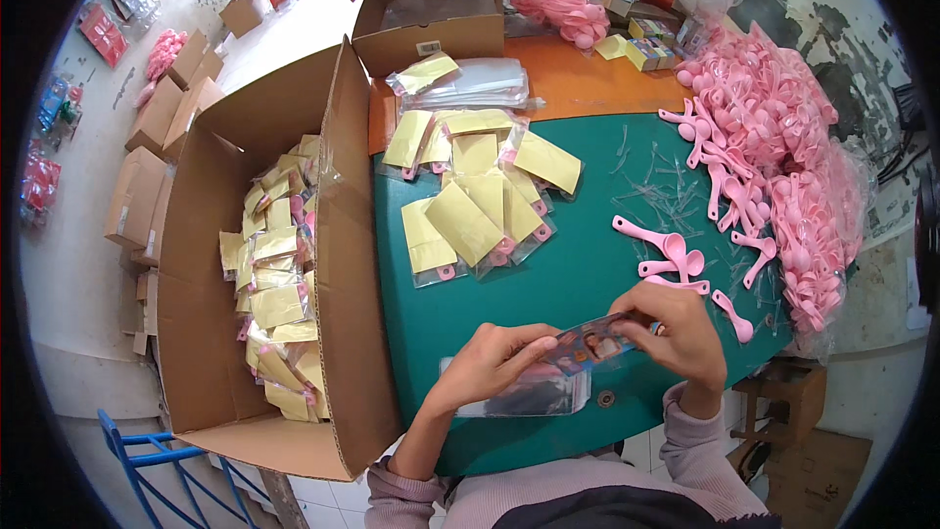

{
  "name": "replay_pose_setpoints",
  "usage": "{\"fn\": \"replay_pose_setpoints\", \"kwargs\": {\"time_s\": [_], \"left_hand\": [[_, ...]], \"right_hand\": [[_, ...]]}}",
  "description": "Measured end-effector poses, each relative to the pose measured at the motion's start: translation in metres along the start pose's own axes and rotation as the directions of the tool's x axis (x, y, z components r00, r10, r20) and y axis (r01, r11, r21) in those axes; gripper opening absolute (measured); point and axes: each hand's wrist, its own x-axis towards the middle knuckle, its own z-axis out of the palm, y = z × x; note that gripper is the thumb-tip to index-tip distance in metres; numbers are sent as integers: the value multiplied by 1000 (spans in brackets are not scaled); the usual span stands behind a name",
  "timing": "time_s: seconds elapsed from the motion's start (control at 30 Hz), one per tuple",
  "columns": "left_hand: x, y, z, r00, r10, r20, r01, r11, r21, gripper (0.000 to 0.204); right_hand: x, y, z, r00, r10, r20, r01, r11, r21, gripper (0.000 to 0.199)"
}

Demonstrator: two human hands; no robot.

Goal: The person packages items by inserting a plastic spoon, a printed card, and a cardboard backer into clear plastic sleeves by hand.

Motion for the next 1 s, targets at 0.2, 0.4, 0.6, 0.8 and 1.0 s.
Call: {"fn": "replay_pose_setpoints", "kwargs": {"time_s": [0.2, 0.4, 0.6, 0.8, 1.0], "left_hand": [[2, 3, 11, 1000, 23, -18, -24, 997, -68, 33], [0, -1, 8, 996, 6, -93, 11, 985, 174, 54], [-6, -21, -19, 986, 164, 37, -164, 986, -19, 66], [-6, -12, -15, 997, -31, -72, 9, 955, -297, 72], [-4, -17, 15, 859, 158, -487, -56, 975, 217, 74]], "right_hand": [[12, 8, 27, 976, -37, 215, 50, 997, -53, 18], [11, 29, 33, 979, -129, 159, 100, 980, 175, 17], [10, 49, 19, 979, 192, 73, -202, 838, 508, 25], [7, 35, 16, 952, 266, 152, -307, 829, 467, 20], [-1, 37, 27, 958, 193, -211, -143, 962, 231, 17]]}}
